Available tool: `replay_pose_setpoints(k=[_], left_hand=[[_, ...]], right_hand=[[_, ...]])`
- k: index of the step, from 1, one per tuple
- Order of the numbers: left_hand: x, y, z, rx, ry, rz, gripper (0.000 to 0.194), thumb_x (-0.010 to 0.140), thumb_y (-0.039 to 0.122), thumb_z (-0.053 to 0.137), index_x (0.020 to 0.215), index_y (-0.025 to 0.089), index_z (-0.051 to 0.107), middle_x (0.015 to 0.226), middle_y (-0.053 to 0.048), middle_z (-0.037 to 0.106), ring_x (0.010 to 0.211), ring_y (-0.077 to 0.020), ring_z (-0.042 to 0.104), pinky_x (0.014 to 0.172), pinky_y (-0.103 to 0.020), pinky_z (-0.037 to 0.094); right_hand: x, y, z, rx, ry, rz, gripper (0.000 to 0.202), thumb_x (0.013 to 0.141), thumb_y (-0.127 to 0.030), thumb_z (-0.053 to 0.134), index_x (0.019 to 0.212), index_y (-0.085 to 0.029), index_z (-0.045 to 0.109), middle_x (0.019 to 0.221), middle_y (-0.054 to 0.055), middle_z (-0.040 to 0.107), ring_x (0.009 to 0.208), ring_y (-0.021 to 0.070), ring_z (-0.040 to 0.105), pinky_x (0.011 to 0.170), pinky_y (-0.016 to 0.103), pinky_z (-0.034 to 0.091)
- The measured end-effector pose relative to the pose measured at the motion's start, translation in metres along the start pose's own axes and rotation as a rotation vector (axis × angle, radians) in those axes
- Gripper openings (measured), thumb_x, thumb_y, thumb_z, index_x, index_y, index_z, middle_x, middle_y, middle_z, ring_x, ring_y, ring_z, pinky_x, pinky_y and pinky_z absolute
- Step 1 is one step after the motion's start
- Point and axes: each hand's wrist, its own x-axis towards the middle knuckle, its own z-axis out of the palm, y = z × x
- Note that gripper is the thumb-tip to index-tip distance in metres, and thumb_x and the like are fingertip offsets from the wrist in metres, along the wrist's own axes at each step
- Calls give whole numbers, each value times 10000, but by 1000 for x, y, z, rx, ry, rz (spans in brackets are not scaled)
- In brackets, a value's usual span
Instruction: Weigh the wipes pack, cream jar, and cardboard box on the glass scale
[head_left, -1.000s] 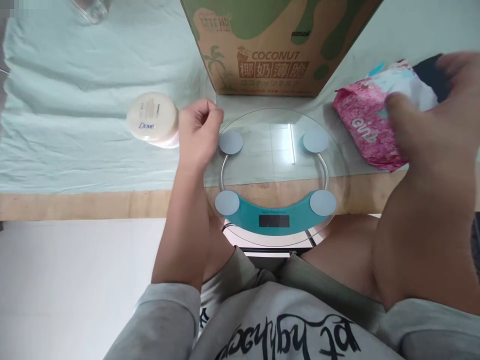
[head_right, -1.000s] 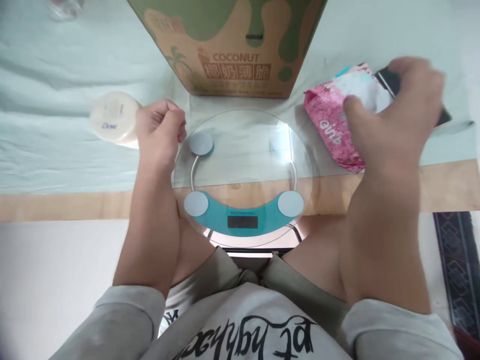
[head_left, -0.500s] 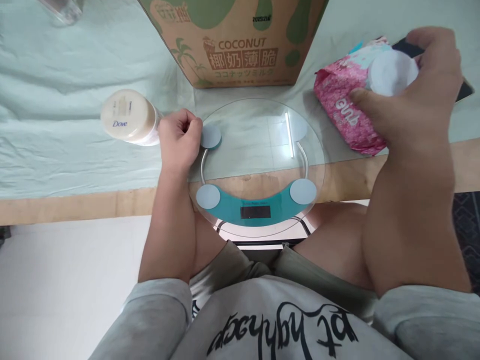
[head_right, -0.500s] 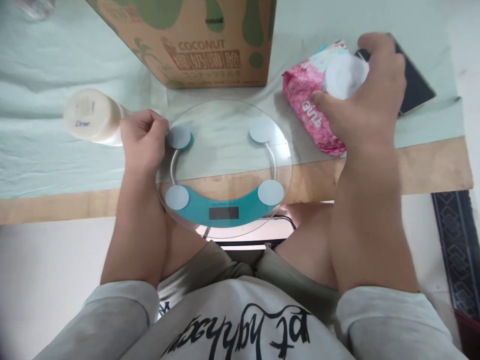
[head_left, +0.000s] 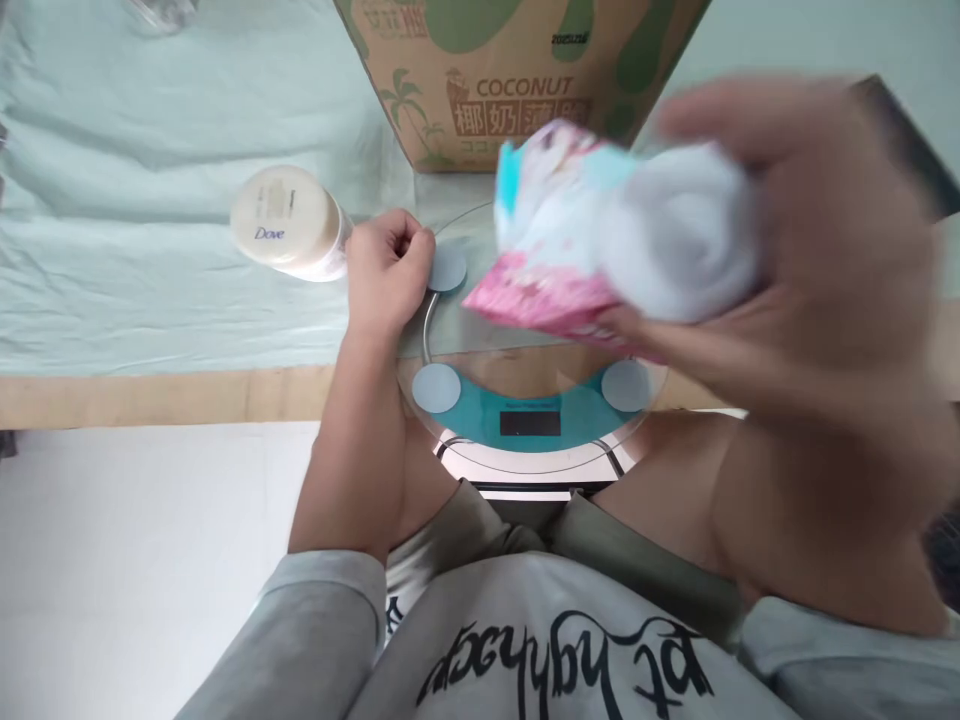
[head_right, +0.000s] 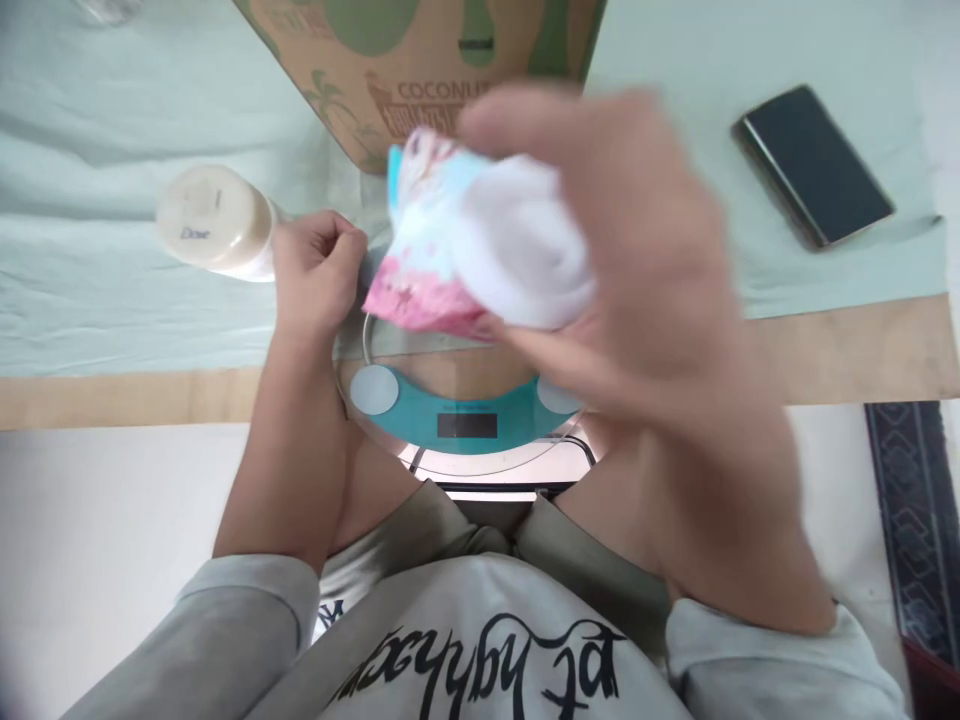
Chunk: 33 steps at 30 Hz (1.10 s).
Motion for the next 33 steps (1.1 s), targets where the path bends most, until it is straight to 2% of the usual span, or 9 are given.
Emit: replay_pose_setpoints(k=[3,6,13,20,24,27,28,30,33], left_hand=[[0,2,0,7,9,4,374,941,35,707,654,226,563,637,21,518,655,-161,465,710,-379,374],[0,2,-2,10,-5,5,369,969,73,710,668,232,566,654,12,520,668,-174,483,715,-385,394],[1,3,-1,1,-22,-26,393,981,94,735,674,240,538,665,11,488,692,-177,469,750,-401,398],[1,18,3,3,14,-100,420,946,-1,706,640,212,512,623,27,454,675,-146,376,736,-402,298],[1,26,2,25,16,-139,433,931,-48,699,634,212,520,636,21,445,685,-156,373,750,-410,285],[0,32,1,63,14,-179,472,942,-92,689,627,210,508,650,23,434,706,-151,370,752,-402,279],[1,34,1,78,15,-197,495,945,-110,678,615,207,489,643,27,409,711,-145,350,751,-397,268],[1,36,0,104,21,-232,571,957,-128,647,578,209,385,617,30,286,715,-136,267,750,-393,226],[-1,39,-2,138,13,-286,646,990,-88,619,577,215,225,645,5,125,736,-141,169,754,-390,174]], right_hand=[[14,-21,38,-41,-44,-189,556,1187,-548,592,1651,-250,656,1443,116,670,1299,219,721,1064,375,666],[15,-17,57,-40,-114,-190,572,1144,-539,629,1683,-348,620,1431,106,665,1250,289,715,998,486,671],[10,-23,62,-32,-63,-43,655,1188,-687,420,1690,-324,633,1740,112,523,1673,326,519,1428,592,497],[15,-6,78,61,-299,71,731,1122,-746,486,1761,-408,595,1720,41,589,1588,392,592,1384,735,450],[21,-8,74,193,-148,111,637,1082,-724,517,1590,-409,739,1612,-13,679,1535,332,653,1378,666,478],[29,18,69,236,108,167,586,1081,-708,454,1235,-258,795,1241,76,762,1170,195,736,1073,423,594],[32,34,70,233,232,236,517,1073,-638,458,1045,-195,723,1029,109,700,961,159,670,921,369,550],[37,73,80,209,545,400,408,1046,-483,367,757,-200,315,703,74,315,696,107,286,721,312,326],[39,121,105,242,618,747,335,1038,-288,326,783,-235,115,679,21,83,689,89,113,691,297,178]])
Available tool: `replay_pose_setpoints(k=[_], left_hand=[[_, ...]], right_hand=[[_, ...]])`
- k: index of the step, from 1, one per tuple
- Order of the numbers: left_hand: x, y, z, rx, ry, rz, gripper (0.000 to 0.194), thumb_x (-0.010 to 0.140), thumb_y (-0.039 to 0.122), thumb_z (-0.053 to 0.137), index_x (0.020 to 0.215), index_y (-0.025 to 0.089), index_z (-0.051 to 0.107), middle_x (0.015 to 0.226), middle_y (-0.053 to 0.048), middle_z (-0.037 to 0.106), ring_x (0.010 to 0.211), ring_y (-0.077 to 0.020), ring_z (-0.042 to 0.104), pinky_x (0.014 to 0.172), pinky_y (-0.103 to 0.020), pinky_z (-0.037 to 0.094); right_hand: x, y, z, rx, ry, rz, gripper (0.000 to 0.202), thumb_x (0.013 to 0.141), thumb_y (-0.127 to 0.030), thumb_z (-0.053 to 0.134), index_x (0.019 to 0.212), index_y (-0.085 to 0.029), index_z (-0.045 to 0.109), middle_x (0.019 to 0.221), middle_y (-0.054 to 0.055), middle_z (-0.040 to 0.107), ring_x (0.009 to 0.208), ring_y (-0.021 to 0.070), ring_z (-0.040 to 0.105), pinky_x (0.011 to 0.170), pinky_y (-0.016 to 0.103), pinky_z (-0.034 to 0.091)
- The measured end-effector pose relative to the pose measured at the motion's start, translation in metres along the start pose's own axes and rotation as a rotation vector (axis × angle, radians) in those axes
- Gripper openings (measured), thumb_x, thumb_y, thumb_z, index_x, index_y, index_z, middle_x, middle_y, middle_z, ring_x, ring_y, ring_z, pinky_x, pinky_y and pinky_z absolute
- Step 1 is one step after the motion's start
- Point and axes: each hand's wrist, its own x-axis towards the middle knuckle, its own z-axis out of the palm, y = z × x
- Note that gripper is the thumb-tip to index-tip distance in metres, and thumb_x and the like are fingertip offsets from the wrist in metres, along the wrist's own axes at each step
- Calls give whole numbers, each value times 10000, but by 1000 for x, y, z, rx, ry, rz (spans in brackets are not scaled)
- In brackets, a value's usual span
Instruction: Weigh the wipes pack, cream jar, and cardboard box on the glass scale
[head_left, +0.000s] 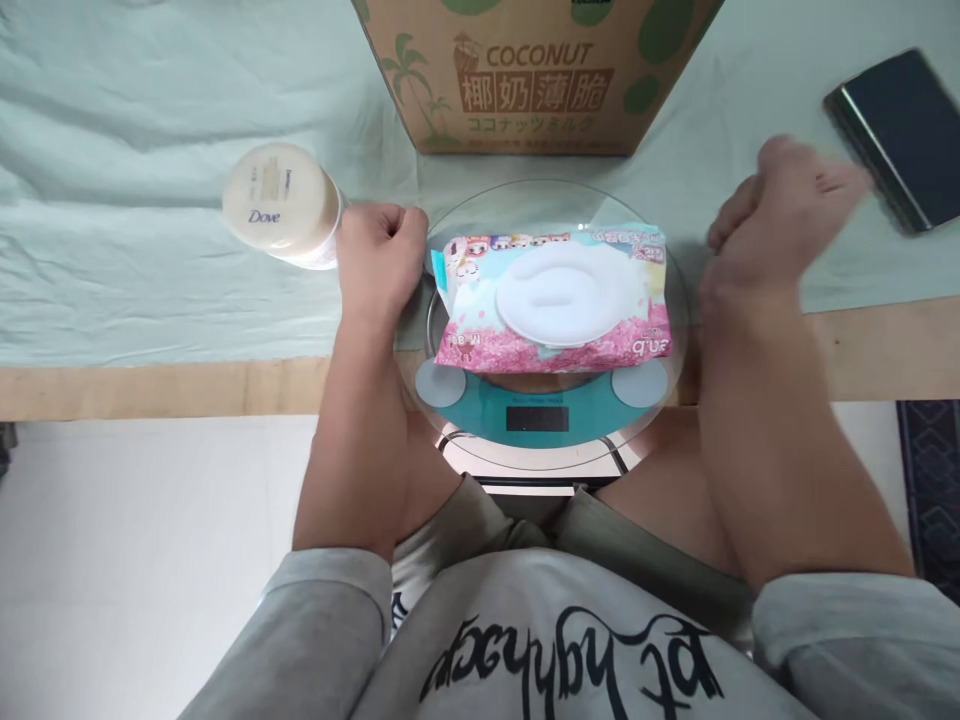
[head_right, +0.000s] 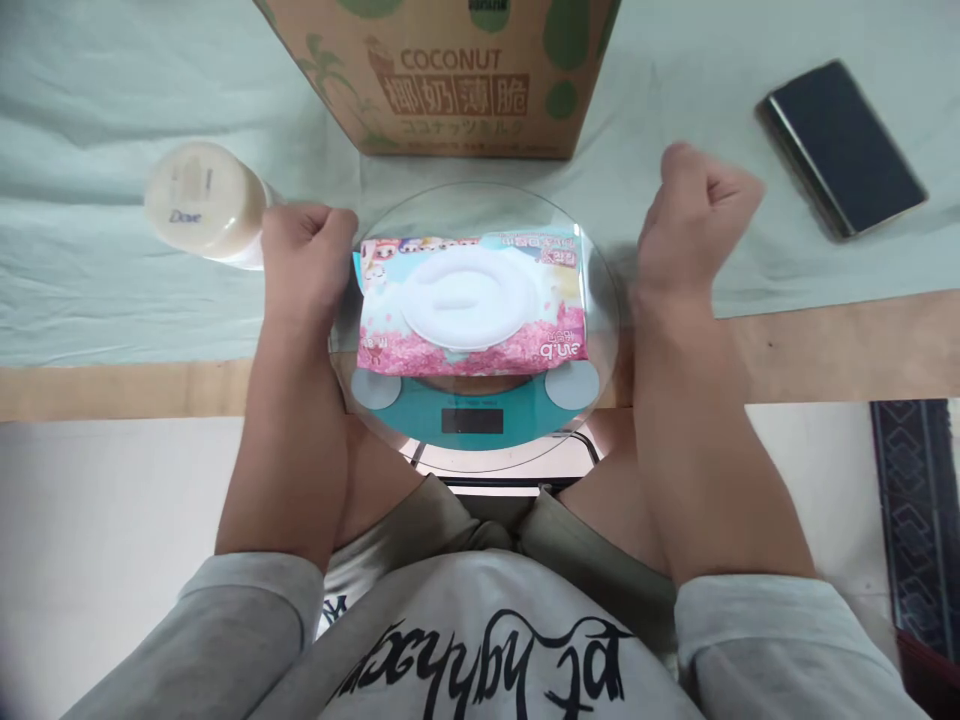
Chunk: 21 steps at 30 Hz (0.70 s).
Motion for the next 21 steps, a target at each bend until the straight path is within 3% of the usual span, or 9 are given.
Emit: replay_pose_setpoints(k=[4,13,18,21], left_hand=[[-3,0,-1,34,-26,-18,620,1002,-25,606,570,204,225,703,-15,149,727,-135,187,739,-376,165],[4,-15,3,5,-2,97,616,948,41,676,547,211,239,694,-7,180,659,-112,190,666,-392,188],[9,-27,5,-13,-10,149,612,946,126,742,566,222,271,676,0,179,660,-135,199,666,-403,217],[9,-28,4,-22,-20,147,624,966,134,745,593,224,252,681,2,168,680,-147,194,680,-397,225]], right_hand=[[-1,20,16,-37,-56,50,440,996,-141,460,714,-197,128,705,34,65,742,74,105,704,303,146],[-12,-11,7,-70,-131,69,559,970,37,464,617,-174,85,711,40,-7,719,50,42,659,301,94],[-16,-10,4,-57,-177,42,582,946,-17,519,603,-159,71,664,30,10,677,34,38,637,296,98],[-17,-13,-5,-17,-193,-36,538,909,-200,572,581,-178,146,637,25,66,644,39,85,629,295,139]])
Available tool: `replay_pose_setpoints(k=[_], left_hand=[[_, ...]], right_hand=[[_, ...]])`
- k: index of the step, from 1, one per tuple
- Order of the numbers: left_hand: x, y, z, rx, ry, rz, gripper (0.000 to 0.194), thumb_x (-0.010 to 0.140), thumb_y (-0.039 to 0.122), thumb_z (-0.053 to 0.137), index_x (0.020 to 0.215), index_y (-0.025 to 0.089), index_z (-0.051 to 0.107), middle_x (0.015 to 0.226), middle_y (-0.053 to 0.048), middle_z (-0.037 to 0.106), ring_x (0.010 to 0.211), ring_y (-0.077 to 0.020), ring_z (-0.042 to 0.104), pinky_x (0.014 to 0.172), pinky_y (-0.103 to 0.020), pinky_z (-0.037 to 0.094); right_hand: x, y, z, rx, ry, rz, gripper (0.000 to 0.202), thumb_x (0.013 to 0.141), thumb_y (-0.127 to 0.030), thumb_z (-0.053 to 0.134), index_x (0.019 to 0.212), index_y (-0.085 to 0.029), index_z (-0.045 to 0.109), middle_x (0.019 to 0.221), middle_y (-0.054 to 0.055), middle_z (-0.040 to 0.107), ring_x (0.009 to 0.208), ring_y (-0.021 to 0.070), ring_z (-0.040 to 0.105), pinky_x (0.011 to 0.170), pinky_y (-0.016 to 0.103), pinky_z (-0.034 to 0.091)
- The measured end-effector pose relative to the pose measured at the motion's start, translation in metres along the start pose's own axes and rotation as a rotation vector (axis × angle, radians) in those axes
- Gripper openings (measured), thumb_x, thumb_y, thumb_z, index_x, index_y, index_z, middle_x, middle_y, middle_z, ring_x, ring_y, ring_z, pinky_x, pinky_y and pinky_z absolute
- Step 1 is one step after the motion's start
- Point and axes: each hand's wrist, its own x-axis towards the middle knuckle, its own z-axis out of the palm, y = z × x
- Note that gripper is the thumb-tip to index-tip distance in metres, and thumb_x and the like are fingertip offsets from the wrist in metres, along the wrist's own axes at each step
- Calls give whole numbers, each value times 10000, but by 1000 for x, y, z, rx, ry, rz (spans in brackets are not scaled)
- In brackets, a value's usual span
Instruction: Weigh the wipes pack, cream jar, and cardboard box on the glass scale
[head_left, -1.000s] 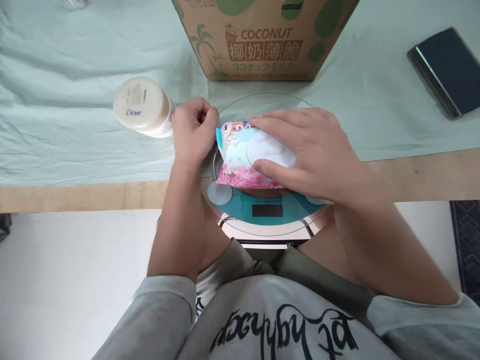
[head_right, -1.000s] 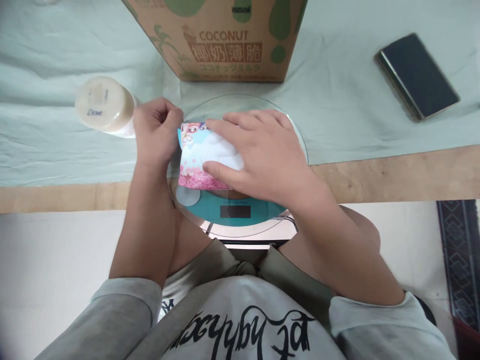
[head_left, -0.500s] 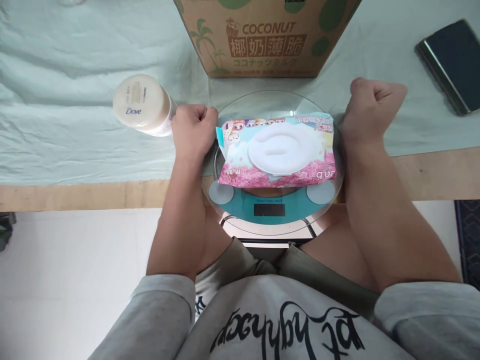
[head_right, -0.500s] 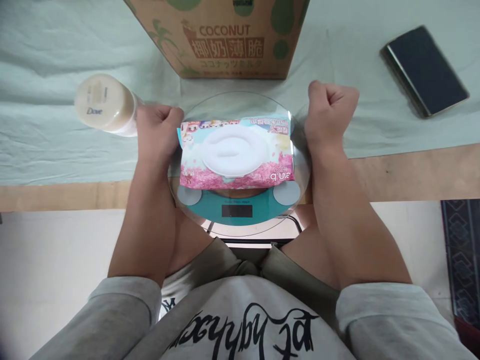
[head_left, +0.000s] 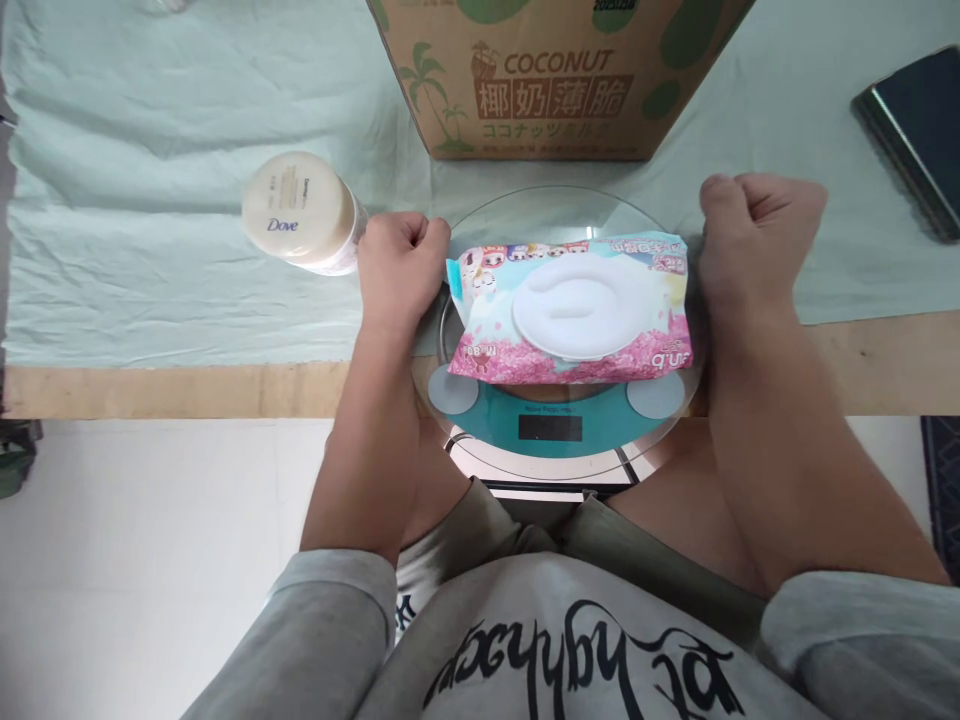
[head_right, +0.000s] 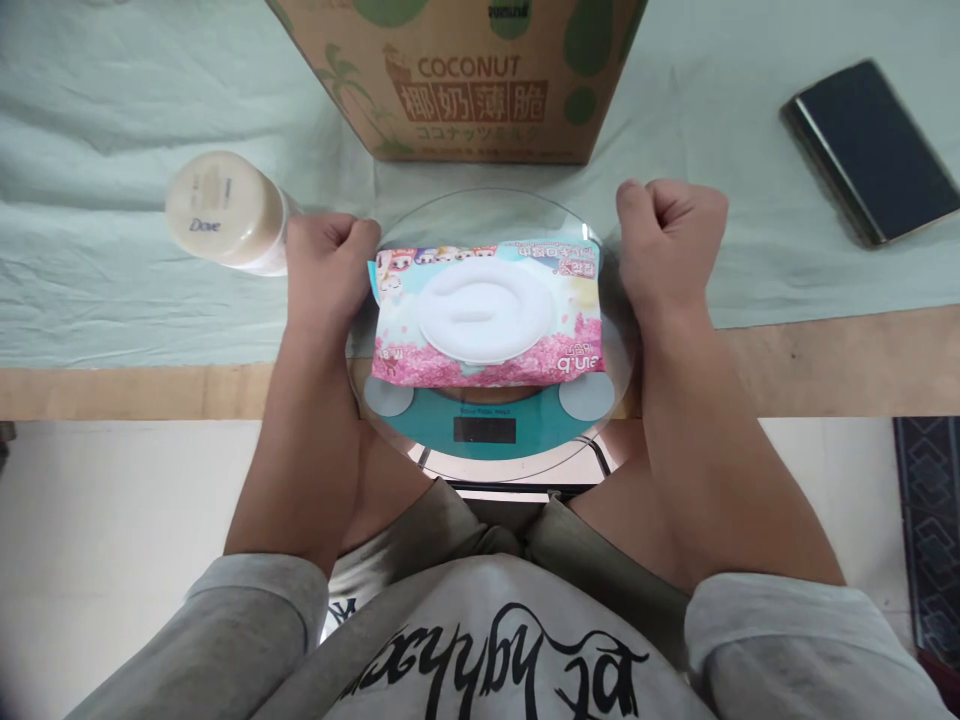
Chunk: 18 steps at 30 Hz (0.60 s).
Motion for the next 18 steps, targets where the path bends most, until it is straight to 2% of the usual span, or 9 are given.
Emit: replay_pose_setpoints(k=[4,7,8,10,13,14,15,16,18], left_hand=[[-3,8,-4,-4,33,13,632,963,12,681,601,226,210,677,9,124,689,-139,171,704,-384,247],[-6,16,-12,-139,112,198,597,918,87,686,586,247,217,638,18,136,642,-126,141,667,-387,244],[-7,18,-17,-205,163,284,569,913,166,686,590,253,225,625,16,155,623,-125,135,657,-390,224],[-6,20,-27,-315,337,443,491,897,293,645,623,264,238,618,8,198,610,-133,144,665,-396,194],[-2,10,-47,-293,674,574,340,836,305,596,735,280,273,740,-27,293,695,-177,265,728,-398,285],[-1,3,-54,-224,718,553,300,799,272,628,787,281,329,812,-43,380,766,-200,370,786,-397,367],[0,-3,-61,-138,699,481,303,768,233,678,856,277,392,913,-58,475,883,-227,476,887,-400,444],[0,-10,-67,-58,645,375,353,744,190,734,939,270,451,1036,-73,556,1034,-258,552,1012,-409,490],[-1,-18,-74,45,497,116,556,685,70,846,1105,259,534,1286,-100,643,1337,-311,586,1248,-438,487]], right_hand=[[-14,-31,-27,81,18,-252,413,841,-550,612,692,-189,475,703,64,430,690,82,360,683,309,299],[-32,-62,-49,70,-214,-523,375,966,-548,673,956,-174,689,994,100,698,941,157,650,879,358,508],[-37,-69,-53,28,-329,-615,342,1030,-527,671,1079,-193,727,1135,97,737,1093,185,707,995,386,561],[-44,-75,-56,-84,-539,-746,396,1095,-550,662,1357,-261,730,1413,83,719,1383,223,704,1200,438,595],[-44,-70,-50,-215,-748,-809,713,1056,-703,711,1673,-367,587,1644,72,615,1569,297,626,1306,548,582],[-44,-68,-48,-232,-788,-796,773,1037,-744,722,1711,-406,554,1661,62,607,1567,324,625,1306,593,572],[-43,-67,-45,-243,-812,-775,792,1023,-756,731,1721,-434,542,1657,51,616,1545,341,636,1295,619,568],[-43,-67,-43,-249,-819,-749,785,1018,-745,737,1717,-442,547,1640,47,632,1517,344,650,1277,619,574],[-45,-71,-41,-243,-793,-692,731,1037,-717,704,1687,-402,592,1588,69,663,1462,319,673,1230,559,603]])
